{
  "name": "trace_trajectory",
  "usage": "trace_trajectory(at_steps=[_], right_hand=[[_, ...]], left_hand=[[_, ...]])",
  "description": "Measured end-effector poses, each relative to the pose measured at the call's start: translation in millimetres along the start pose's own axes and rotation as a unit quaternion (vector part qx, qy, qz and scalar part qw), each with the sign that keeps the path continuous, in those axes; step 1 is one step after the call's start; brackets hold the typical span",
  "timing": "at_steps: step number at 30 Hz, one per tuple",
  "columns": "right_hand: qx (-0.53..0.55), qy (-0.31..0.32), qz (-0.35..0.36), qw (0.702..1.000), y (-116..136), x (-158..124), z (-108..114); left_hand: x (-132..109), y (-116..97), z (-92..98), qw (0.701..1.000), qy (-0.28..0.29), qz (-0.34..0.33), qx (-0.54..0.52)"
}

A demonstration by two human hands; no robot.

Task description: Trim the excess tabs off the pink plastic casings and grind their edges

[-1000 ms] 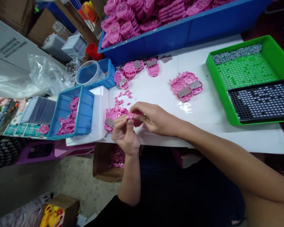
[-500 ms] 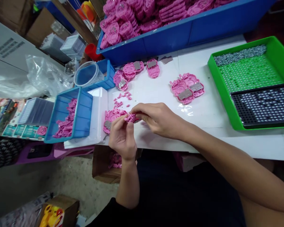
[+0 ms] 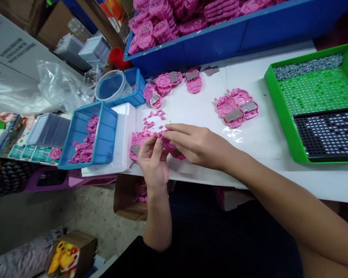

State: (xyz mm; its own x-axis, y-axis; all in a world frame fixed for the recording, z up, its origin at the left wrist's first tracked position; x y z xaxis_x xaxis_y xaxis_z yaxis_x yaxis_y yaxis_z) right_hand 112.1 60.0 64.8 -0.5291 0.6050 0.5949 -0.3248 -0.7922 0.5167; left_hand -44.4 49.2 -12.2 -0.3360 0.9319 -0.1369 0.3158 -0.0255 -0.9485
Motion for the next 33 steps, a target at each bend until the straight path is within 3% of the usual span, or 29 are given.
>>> trace_trajectory(at_steps=[5, 9, 12, 15, 18, 21, 24, 27, 33], right_hand=[[-0.071, 0.028, -0.009, 0.997, -11, -5, -5], [0.0, -0.012, -0.032, 0.999, -15, -2, -2], [0.088, -0.054, -0.088, 0.991, -21, 1, 3], [0.198, -0.116, -0.189, 0.955, -36, -1, 8], [0.338, -0.173, -0.267, 0.886, -53, -7, 7], [0.446, -0.184, -0.324, 0.814, -63, -13, -2], [0.5, -0.187, -0.364, 0.763, -68, -19, -10], [0.52, -0.191, -0.382, 0.74, -68, -21, -13], [0.52, -0.191, -0.376, 0.743, -64, -19, -8]], left_hand=[[1, 3, -7.2, 0.998, 0.029, 0.049, -0.035], [1, 9, -7.4, 0.996, 0.037, 0.074, -0.045], [3, 12, -7.9, 0.993, 0.042, 0.084, -0.069], [3, 14, -7.2, 0.993, 0.035, 0.09, -0.063], [2, 15, -7.2, 0.995, 0.031, 0.087, -0.042], [1, 17, -9.0, 0.996, 0.034, 0.081, -0.027], [0, 17, -11.8, 0.997, 0.041, 0.066, -0.013], [-2, 15, -13.6, 0.998, 0.044, 0.049, -0.005], [-3, 14, -15.1, 0.998, 0.046, 0.04, 0.008]])
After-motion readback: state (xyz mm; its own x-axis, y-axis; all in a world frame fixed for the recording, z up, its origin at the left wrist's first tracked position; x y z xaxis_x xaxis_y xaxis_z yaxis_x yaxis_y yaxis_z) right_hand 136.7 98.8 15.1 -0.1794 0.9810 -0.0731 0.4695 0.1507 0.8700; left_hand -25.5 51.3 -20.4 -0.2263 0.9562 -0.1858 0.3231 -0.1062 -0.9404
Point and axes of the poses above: each hand's wrist, its own x-axis towards the middle knuckle, its own z-axis out of the back of the hand, y = z × x, the point moved 8 cm from there along x, towards the middle knuckle, and after that the axes turned 8 degrees about z, right-handed, at the moved point
